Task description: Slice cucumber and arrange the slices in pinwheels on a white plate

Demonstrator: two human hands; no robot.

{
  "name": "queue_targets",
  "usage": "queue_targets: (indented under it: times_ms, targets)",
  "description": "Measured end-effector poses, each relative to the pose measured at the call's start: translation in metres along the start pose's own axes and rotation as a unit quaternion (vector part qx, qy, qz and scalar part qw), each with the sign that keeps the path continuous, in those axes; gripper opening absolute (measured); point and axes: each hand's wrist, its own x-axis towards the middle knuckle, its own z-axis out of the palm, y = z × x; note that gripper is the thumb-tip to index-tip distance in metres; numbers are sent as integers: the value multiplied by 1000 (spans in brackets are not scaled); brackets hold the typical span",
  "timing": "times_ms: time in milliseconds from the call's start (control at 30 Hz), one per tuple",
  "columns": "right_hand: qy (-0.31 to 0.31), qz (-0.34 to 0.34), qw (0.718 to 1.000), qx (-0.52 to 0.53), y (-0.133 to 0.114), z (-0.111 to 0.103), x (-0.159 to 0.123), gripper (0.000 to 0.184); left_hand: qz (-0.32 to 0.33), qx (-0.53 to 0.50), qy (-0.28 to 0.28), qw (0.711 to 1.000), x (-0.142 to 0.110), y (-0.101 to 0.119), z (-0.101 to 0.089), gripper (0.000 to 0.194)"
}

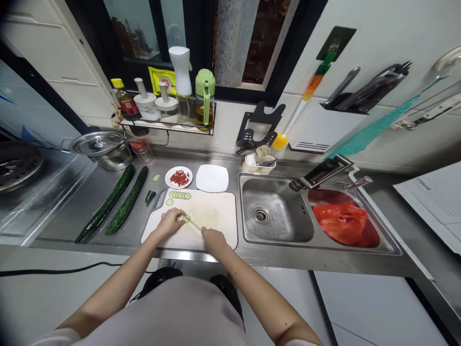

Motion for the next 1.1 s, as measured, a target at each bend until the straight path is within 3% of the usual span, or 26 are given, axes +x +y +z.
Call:
queue_targets:
  times_ms: [267, 500, 667, 767, 1100]
  targets:
    - [-4, 0, 1000, 1, 0, 1, 5, 29, -13, 10, -7, 1000, -2, 5, -4, 25]
    - [1, 1, 1000, -2, 0, 3, 4, 30, -76, 41, 16, 996, -7, 19, 0, 24]
    - [-4, 1, 1000, 0, 0, 4, 2, 29, -110, 43, -5, 993, -5, 27, 0, 19]
    - [-4, 9, 1000, -2, 1, 5, -2, 29, -120, 40, -11, 992, -4, 29, -1, 25]
    - [-7, 20, 1000, 5, 6, 10, -10, 28, -114, 59, -34, 991, 1, 31, -4, 22]
